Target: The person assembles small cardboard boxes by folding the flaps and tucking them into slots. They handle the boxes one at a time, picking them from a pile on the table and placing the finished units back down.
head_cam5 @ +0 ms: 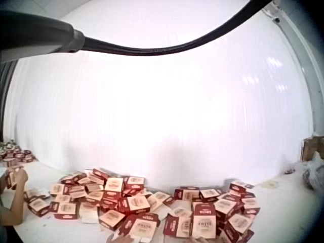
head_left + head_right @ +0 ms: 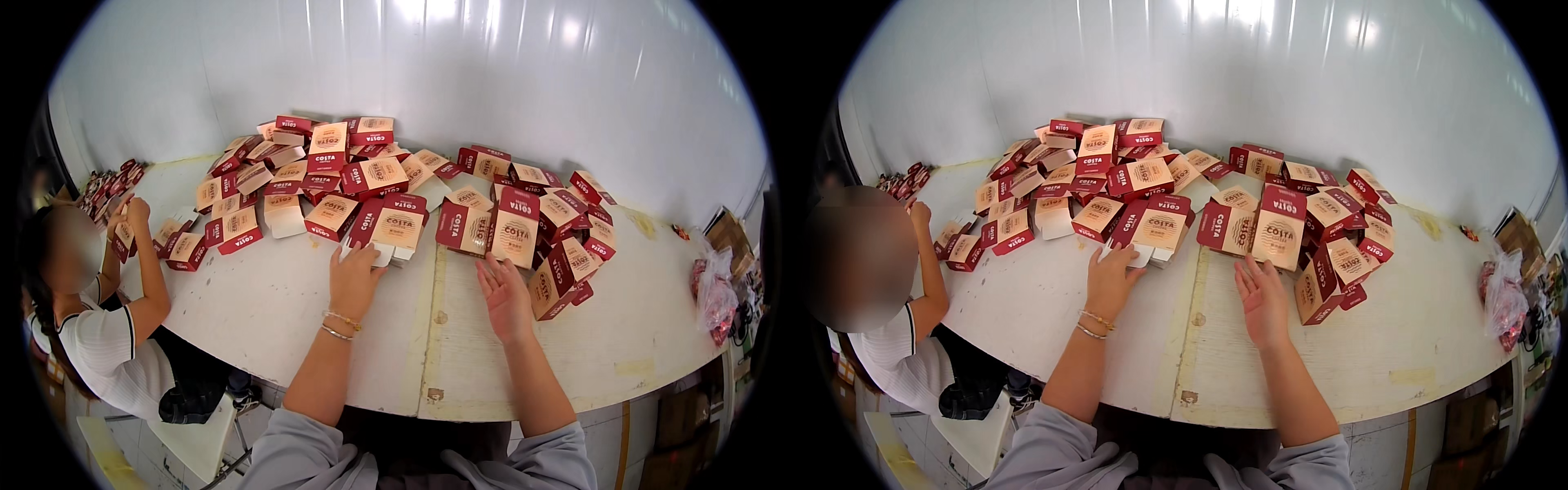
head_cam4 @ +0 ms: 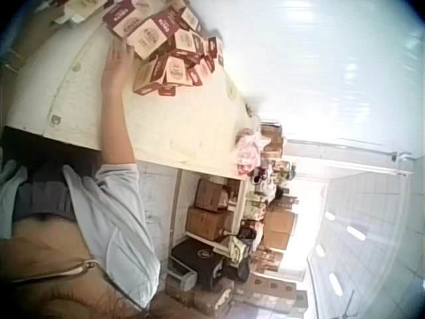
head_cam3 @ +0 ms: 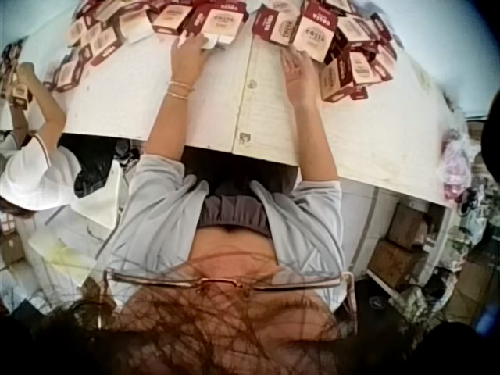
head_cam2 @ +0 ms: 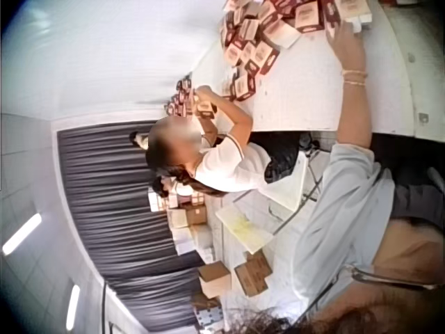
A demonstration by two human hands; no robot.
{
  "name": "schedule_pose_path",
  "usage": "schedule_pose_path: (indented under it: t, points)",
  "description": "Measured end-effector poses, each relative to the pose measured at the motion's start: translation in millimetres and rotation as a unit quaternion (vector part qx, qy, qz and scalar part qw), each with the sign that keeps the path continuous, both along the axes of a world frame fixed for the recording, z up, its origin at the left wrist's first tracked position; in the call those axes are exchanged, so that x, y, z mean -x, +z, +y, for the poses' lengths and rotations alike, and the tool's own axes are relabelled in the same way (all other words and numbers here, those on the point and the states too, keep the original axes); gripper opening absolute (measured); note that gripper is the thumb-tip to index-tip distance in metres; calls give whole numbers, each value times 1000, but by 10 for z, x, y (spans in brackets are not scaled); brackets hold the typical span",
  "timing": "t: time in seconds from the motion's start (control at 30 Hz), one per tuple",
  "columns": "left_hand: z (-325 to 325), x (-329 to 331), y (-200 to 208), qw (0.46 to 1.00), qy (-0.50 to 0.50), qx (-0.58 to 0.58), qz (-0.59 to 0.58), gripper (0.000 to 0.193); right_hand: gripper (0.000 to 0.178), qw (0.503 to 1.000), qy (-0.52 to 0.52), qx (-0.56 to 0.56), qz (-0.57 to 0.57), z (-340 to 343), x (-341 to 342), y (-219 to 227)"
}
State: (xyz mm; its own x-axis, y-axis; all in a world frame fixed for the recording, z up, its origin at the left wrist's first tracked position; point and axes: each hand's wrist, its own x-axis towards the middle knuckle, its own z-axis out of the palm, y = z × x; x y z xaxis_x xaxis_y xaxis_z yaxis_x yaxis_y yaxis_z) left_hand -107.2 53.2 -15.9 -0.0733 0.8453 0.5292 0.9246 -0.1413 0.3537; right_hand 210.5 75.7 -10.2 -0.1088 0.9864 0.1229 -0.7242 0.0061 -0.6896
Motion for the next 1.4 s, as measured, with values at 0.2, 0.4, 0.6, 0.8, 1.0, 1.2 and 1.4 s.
schedule_pose_path:
  t: [0.2, 0.4, 0.6, 0.8, 1.0, 1.2, 1.4]
  points:
    - [-113, -131, 314, 988, -17, -121, -97, 17, 45, 992, -17, -24, -121, -31, 20, -14]
    - [-277, -189, 423, 901, -124, -389, -144, 12, 45, 993, 4, -24, -117, -199, 162, 256]
    - [-296, -422, 410, 844, -248, -404, -249, 21, 75, 915, 334, 40, -223, -257, 29, 305]
    - [-306, -494, 402, 842, -254, -386, -280, 30, 90, 834, 377, -70, -397, -371, 186, 169]
    - [-357, -613, 24, 539, -487, -25, -687, 95, 38, 945, 250, 22, -211, -371, 266, 240]
    - [-459, -848, 222, 445, -471, 102, -755, 80, 19, 995, 27, -16, -97, -241, 254, 141]
    - [-454, -845, 332, 723, -323, 117, -600, 37, 43, 821, -234, -269, -446, -306, 158, 284]
